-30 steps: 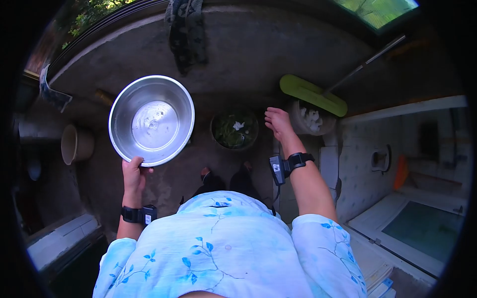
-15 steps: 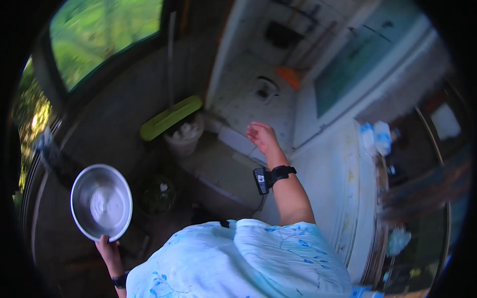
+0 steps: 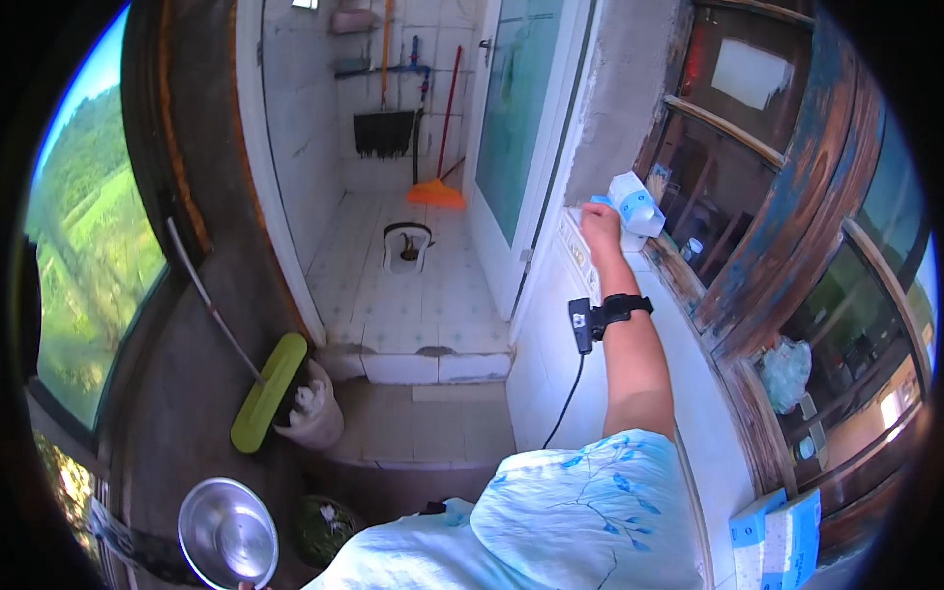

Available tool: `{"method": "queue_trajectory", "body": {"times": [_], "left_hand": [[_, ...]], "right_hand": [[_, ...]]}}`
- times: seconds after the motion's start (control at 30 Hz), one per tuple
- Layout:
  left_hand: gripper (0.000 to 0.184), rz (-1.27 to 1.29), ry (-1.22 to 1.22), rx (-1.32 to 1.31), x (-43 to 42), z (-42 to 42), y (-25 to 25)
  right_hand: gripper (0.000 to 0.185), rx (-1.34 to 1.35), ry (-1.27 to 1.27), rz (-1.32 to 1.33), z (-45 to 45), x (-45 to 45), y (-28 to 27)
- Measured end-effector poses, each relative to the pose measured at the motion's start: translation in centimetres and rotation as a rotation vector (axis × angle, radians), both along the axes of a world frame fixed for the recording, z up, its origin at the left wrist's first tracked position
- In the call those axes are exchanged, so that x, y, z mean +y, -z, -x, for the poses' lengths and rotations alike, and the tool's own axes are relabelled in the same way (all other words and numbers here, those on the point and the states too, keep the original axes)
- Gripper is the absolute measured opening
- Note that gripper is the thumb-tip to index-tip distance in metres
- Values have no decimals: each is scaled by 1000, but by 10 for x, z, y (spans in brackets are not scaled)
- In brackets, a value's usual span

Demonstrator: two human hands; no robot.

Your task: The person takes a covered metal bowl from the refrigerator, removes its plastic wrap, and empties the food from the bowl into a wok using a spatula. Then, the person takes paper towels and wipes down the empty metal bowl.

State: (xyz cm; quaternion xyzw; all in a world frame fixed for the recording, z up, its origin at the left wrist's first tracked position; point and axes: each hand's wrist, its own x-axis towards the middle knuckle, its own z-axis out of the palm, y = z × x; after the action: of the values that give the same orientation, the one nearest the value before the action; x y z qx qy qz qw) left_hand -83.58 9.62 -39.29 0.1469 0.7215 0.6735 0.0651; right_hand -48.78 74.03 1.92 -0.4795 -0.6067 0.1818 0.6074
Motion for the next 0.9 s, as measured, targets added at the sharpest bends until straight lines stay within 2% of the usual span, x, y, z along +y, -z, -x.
{"method": "queue_trajectory", "body": {"times": [0.07, 0.13, 0.2, 0.27, 0.3, 0.4, 0.47, 0.53, 0.6, 0.63, 0.73, 0.77, 0.8, 0.87, 0.9], "left_hand": [[32, -9, 8, 72, 3, 11, 42], [31, -6, -68, -54, 9, 2, 54], [30, -39, -53, 26, 15, -2, 67], [30, -212, -129, -311, 29, -13, 66], [30, -219, -150, -304, 34, -20, 68], [26, -124, -125, -61, 50, -50, 73], [26, -166, -126, -3, 64, -56, 100], [22, -55, -152, -155, 73, -71, 103], [18, -425, -342, -597, 97, -93, 60], [18, -222, -262, -278, 100, -101, 63], [19, -97, -195, -59, 105, -108, 55], [16, -92, -180, -75, 104, -106, 52], [13, -436, -346, -624, 118, -111, 14], [30, -451, -199, -625, 117, -97, 33], [27, -483, -295, -621, 124, -101, 20]], "right_hand": [[16, -159, 216, -244, -10, 2, -6], [18, -338, 406, -335, -18, 1, -20], [24, -449, 563, -296, -26, -5, -24], [25, -492, 684, -233, -31, -4, -22], [24, -518, 705, -178, -36, 2, -24], [27, -661, 798, -93, -48, 14, -24], [31, -679, 830, 21, -52, 33, -17], [34, -621, 786, 109, -64, 51, -11], [33, -582, 695, 135, -80, 67, -7], [33, -578, 675, 128, -88, 77, -7], [31, -590, 667, 125, -106, 87, -5], [30, -590, 684, 104, -107, 88, -8], [30, -591, 705, 91, -112, 93, -7], [31, -657, 704, 33, -123, 110, -5], [32, -652, 719, -9, -123, 106, -8]]}}
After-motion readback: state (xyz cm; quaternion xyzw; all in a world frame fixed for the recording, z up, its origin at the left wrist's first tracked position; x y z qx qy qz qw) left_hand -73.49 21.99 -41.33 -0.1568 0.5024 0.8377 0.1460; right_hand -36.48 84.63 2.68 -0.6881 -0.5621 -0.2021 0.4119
